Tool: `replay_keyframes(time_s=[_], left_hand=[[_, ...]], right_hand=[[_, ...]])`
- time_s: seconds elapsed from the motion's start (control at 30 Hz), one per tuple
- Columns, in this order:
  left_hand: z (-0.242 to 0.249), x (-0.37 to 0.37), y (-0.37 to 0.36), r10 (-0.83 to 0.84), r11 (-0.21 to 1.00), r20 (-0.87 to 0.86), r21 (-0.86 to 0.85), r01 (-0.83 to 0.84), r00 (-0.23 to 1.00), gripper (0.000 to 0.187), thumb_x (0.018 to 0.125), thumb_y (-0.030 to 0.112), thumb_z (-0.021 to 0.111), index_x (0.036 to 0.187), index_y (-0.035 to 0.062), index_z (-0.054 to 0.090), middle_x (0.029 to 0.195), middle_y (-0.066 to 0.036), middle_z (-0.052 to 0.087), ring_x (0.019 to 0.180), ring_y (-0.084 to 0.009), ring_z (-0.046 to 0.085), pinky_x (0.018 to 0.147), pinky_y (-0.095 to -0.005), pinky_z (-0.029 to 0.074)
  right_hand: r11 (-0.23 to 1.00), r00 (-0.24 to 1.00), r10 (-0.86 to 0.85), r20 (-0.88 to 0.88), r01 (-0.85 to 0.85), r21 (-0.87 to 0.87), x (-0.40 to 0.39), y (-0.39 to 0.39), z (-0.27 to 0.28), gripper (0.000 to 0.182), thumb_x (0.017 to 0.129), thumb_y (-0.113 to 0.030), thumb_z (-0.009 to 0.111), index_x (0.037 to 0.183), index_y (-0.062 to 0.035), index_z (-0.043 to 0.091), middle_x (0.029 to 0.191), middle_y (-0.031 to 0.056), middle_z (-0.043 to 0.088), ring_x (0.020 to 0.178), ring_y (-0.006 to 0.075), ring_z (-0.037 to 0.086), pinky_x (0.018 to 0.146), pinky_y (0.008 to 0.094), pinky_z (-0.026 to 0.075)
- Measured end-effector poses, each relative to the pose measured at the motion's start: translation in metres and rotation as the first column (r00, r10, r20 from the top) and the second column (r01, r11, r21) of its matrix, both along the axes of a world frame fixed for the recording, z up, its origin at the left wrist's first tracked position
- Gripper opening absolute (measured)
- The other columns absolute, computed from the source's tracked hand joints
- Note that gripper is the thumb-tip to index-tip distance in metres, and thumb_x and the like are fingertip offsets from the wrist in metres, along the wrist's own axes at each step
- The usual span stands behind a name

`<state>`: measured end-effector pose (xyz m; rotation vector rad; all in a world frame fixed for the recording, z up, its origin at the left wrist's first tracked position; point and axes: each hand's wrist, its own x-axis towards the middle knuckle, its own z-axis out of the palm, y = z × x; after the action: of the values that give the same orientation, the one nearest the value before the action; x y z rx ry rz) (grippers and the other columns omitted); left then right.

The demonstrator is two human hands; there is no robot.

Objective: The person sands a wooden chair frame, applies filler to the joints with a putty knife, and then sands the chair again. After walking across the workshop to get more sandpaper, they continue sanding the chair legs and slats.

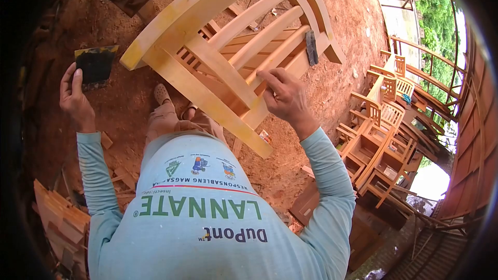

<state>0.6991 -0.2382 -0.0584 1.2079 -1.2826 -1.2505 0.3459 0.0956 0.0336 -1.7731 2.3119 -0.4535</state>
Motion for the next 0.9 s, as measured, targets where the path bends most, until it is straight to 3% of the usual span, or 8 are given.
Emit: replay_keyframes(time_s=[0.07,0.17,0.27,0.4,0.5,0.9], left_hand=[[0.0,0.0,0.0,-0.006,1.0,0.001,0.002,0.006,1.0,0.024,0.101,0.011,0.066,0.121,-0.0025,0.068,0.113,-0.01,0.073,0.101,-0.0143,0.069,0.09,-0.0262,0.056],[0.0,-0.002,0.0,-0.01,1.0,-0.003,0.002,0.01,1.0,0.025,0.101,0.012,0.066,0.121,-0.0024,0.068,0.114,-0.01,0.073,0.101,-0.0141,0.069,0.09,-0.0263,0.057],[0.001,-0.002,0.001,-0.007,1.0,-0.001,0.011,0.007,1.0,0.025,0.101,0.012,0.066,0.121,-0.0023,0.068,0.114,-0.01,0.073,0.101,-0.0139,0.069,0.09,-0.0262,0.057],[0.0,-0.003,0.001,-0.01,1.0,-0.008,0.016,0.01,1.0,0.025,0.101,0.013,0.067,0.121,-0.0019,0.069,0.114,-0.009,0.073,0.101,-0.0139,0.069,0.089,-0.0258,0.057],[0.0,-0.004,0.0,-0.01,1.0,-0.014,0.015,0.01,1.0,0.025,0.101,0.013,0.067,0.121,-0.0018,0.069,0.114,-0.009,0.073,0.101,-0.0138,0.069,0.089,-0.0255,0.057],[0.0,-0.004,0.001,-0.015,1.0,-0.019,0.008,0.015,1.0,0.024,0.1,0.012,0.067,0.12,-0.0016,0.07,0.112,-0.008,0.073,0.099,-0.0131,0.069,0.087,-0.0248,0.057]], right_hand=[[1.0,0.999,0.031,-0.016,-0.031,0.003,0.004,-0.001,0.001,0.041,0.079,0.002,0.062,0.116,-0.011,0.073,0.099,0.0093,0.069,0.075,0.0257,0.07,0.063,0.0351,0.057],[0.996,0.96,-0.093,0.263,0.088,0.028,0.009,0.001,0.006,0.042,0.08,0.003,0.061,0.118,-0.0109,0.074,0.098,0.0091,0.068,0.075,0.0232,0.069,0.064,0.0331,0.057],[0.976,0.952,-0.167,0.255,0.196,-0.091,-0.007,0.001,0.001,0.044,0.081,0.003,0.06,0.12,-0.0119,0.075,0.098,0.0092,0.068,0.074,0.0208,0.068,0.065,0.0316,0.056],[0.984,0.984,-0.175,0.035,0.176,-0.019,-0.027,0.002,0.0,0.05,0.081,0.004,0.06,0.126,-0.0126,0.072,0.098,0.0099,0.068,0.074,0.0219,0.068,0.063,0.0329,0.056],[0.994,0.994,-0.111,-0.015,0.112,0.01,-0.03,0.005,-0.005,0.051,0.08,0.004,0.061,0.128,-0.0115,0.071,0.098,0.0105,0.068,0.074,0.0241,0.068,0.063,0.0342,0.056],[0.998,0.998,0.057,0.035,-0.057,-0.003,0.019,0.0,0.0,0.05,0.075,0.001,0.063,0.123,-0.0094,0.07,0.09,0.009,0.066,0.073,0.0279,0.066,0.065,0.0379,0.055]])
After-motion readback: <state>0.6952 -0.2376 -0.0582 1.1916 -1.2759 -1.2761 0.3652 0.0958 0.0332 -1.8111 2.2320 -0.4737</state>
